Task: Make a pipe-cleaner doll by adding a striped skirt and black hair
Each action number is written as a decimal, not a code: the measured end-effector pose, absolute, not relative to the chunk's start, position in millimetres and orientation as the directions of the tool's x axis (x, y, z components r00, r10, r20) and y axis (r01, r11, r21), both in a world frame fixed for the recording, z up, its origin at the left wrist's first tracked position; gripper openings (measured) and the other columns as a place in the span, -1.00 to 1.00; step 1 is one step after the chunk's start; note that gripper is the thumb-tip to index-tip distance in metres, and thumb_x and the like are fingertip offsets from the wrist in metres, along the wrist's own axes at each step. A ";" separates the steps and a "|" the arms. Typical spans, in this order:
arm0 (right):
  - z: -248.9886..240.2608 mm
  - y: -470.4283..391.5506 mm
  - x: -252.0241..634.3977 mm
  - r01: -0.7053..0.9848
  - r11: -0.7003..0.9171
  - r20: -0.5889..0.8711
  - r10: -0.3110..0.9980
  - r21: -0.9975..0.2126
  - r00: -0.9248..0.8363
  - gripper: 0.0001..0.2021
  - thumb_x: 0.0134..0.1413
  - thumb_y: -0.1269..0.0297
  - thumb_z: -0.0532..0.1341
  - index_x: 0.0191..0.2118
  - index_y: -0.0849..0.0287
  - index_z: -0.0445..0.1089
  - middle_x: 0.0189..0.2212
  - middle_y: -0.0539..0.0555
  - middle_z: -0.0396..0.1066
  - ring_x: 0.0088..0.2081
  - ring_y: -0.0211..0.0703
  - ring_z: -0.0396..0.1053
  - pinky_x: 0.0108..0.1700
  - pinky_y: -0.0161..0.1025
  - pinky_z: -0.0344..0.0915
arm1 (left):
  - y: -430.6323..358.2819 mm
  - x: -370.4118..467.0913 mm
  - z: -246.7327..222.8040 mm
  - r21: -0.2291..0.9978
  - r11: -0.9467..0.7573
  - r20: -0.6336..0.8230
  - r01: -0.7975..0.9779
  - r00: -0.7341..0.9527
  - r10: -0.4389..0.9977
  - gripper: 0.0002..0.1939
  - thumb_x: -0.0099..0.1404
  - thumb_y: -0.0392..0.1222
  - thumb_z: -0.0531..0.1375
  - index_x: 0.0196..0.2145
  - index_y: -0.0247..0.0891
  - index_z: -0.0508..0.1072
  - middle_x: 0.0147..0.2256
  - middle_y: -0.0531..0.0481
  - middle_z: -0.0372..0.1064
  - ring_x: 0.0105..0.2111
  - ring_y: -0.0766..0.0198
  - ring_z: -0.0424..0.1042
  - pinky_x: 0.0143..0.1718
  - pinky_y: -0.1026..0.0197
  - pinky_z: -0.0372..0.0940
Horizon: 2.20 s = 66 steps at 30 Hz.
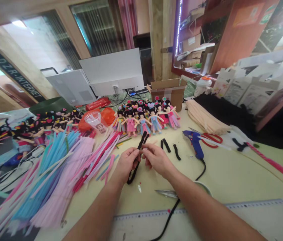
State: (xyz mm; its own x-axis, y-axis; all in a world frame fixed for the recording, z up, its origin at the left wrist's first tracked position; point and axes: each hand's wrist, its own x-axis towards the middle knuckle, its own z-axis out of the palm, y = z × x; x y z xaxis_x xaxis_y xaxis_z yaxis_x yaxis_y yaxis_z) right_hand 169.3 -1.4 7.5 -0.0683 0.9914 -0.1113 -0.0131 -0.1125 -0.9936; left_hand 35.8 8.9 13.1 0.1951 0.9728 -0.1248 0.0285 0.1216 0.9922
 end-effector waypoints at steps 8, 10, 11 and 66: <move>8.5 8.1 197.6 0.395 0.092 0.128 0.990 -0.914 0.065 -0.85 0.07 0.25 0.11 -0.34 0.15 0.41 -0.57 -0.04 0.36 -0.55 -0.27 0.29 -0.49 -0.32 0.20 | 14.1 33.6 10.1 0.969 0.124 -0.155 0.214 0.137 0.978 -0.82 0.16 -0.13 0.11 -0.41 -0.28 0.42 -0.45 -0.01 0.46 -0.67 0.43 0.27 -0.65 0.35 0.07; 12.2 13.2 217.4 0.643 0.038 0.195 0.965 -0.765 0.175 -0.84 0.09 0.27 0.10 -0.42 0.13 0.39 -0.51 0.03 0.41 -0.44 -0.18 0.35 -0.38 -0.27 0.22 | 14.7 33.9 9.1 0.965 0.179 -0.206 0.193 0.129 0.970 -0.84 0.16 -0.15 0.11 -0.41 -0.29 0.42 -0.39 -0.04 0.48 -0.64 0.42 0.32 -0.66 0.36 0.10; 13.3 15.7 226.4 0.737 -0.047 0.187 0.954 -0.674 0.232 -0.83 0.10 0.29 0.10 -0.44 0.13 0.39 -0.49 0.07 0.43 -0.39 -0.13 0.38 -0.33 -0.24 0.22 | 14.5 34.4 8.8 0.964 0.206 -0.229 0.167 0.131 0.965 -0.84 0.16 -0.16 0.11 -0.41 -0.29 0.42 -0.38 -0.05 0.48 -0.62 0.42 0.34 -0.65 0.37 0.11; 11.7 1.2 185.9 -0.377 -0.152 -0.131 0.988 -0.914 -0.079 -0.64 -0.31 0.18 0.45 -0.41 0.18 0.31 -0.64 -0.12 0.32 -0.68 -0.38 0.22 -0.66 -0.40 0.10 | -1.2 46.3 11.4 0.993 0.088 -0.105 0.081 0.248 0.963 -0.75 0.15 -0.02 0.14 -0.51 -0.27 0.34 -0.70 0.18 0.11 -0.70 0.45 0.05 -0.65 0.34 -0.03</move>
State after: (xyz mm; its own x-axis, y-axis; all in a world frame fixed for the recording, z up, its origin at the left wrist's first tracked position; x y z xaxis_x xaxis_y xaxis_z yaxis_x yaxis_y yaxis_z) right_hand 185.9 1.2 11.7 -0.0793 0.9882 -0.1311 -0.3770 -0.1515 -0.9137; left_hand 46.3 -1.2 11.4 0.2480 0.9630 -0.1054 0.0812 0.0877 0.9928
